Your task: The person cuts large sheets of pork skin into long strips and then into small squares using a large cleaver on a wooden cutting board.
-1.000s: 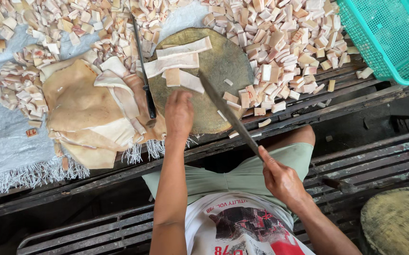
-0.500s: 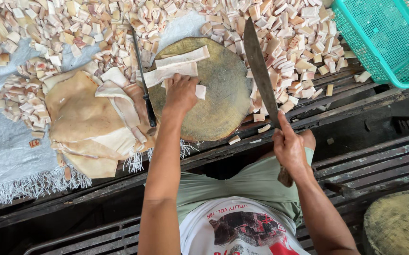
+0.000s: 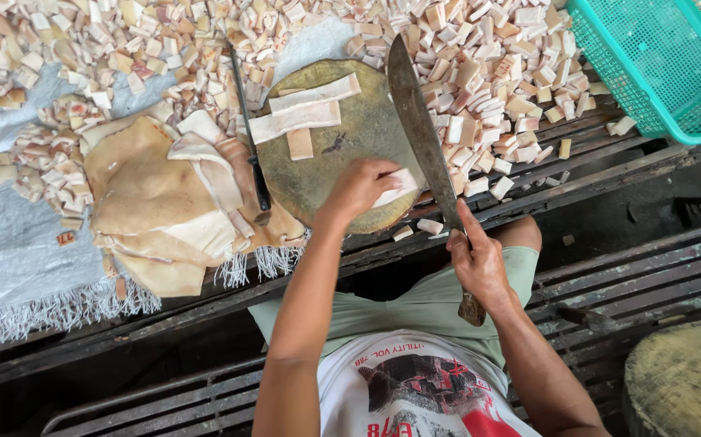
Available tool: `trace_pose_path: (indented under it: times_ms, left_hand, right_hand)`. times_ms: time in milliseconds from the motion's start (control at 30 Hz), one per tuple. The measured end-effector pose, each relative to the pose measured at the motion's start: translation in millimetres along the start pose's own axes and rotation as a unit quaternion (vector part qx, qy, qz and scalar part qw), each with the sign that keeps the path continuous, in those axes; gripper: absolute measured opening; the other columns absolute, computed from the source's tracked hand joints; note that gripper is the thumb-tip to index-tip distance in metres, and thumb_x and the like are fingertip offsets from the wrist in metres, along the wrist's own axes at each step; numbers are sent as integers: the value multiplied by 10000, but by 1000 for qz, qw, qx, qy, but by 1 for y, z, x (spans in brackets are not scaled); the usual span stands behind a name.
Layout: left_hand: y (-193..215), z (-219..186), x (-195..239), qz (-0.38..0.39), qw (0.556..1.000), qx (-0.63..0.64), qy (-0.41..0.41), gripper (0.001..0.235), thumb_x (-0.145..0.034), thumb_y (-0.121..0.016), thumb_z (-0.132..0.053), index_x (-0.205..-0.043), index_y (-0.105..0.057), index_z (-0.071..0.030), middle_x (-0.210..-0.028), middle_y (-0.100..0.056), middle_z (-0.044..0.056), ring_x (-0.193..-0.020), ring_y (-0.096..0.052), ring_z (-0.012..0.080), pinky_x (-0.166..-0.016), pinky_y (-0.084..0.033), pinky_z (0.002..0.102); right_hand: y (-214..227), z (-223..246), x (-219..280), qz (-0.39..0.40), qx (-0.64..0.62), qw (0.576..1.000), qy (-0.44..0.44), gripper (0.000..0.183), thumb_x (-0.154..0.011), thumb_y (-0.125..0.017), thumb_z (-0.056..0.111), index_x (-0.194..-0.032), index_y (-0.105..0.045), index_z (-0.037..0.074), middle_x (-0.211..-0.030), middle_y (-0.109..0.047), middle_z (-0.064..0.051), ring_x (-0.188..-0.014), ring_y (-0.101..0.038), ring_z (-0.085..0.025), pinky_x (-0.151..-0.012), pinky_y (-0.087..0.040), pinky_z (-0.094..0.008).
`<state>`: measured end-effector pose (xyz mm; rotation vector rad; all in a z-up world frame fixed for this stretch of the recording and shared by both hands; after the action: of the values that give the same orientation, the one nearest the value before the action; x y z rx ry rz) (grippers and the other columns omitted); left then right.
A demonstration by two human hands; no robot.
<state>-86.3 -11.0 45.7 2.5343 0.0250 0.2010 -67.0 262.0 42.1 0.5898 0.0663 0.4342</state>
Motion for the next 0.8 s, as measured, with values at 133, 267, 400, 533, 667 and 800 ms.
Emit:
trace_pose_path:
  times_ms: [133,267,400,533,667,800]
  left_hand:
    - [-20,3,0,-136,978,-157,-34,556,-817,-813,-394,-1231,-681,-46,-1288,-646,171,-1239,-569,380,-1053,-423,528]
    - [-28,26,31,-102,982,-160,-14,607,-795,-823,-325,-1296,-630,-41,-1312,-602,168,-1239,-551,389,-1056,-433,514]
    - [-29,27,51,-96,986,-129,-51,506,-843,-766,-231,-1303,-629,-67,-1278,-634,126,-1211,-589,374,-1054,-469,484]
    - [-33,19,56,-123,980,-150,-40,507,-824,-766,-226,-1286,-635,-62,-1265,-636,120,-1180,-580,380,-1020,-473,479]
    - [-32,14,60,-141,978,-151,-39,465,-828,-771,-235,-1236,-640,-53,-1259,-630,123,-1194,-580,371,-1024,-478,483]
    - [-25,6,68,-134,980,-143,-45,467,-841,-788,-276,-1214,-631,-44,-1286,-591,144,-1206,-564,381,-992,-487,486]
  right_hand:
    - [0,1,-4,-10,16,998,61,631,-969,-543,-18,-1577,-427,107,-835,-742,-155,-726,-714,-204,-721,-575,-331]
    - [11,5,4,-20,55,992,114,655,-950,-569,-39,-1580,-427,71,-838,-724,-184,-696,-706,-229,-689,-561,-334]
    - [35,20,12,-94,82,975,184,620,-956,-570,-62,-1554,-440,42,-802,-732,-140,-606,-694,-189,-595,-546,-290]
    - [43,26,24,-185,72,931,307,591,-1017,-604,-82,-1565,-404,15,-734,-669,-109,-541,-619,-179,-548,-509,-308]
    - [11,23,22,-56,225,940,251,666,-877,-674,-35,-1509,-480,52,-717,-673,-149,-514,-620,-308,-496,-501,-420]
    - [12,26,20,-1,187,960,209,671,-881,-651,-54,-1523,-465,10,-754,-684,-198,-496,-639,-337,-484,-519,-430]
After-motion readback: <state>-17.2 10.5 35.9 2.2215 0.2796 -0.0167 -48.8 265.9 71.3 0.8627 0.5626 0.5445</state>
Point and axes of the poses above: each hand's wrist, its own x-axis away from the middle knuckle, its own y-axis out of the back of the hand, z = x × y, the point moved 2 cm from there along -x, towards the middle knuckle
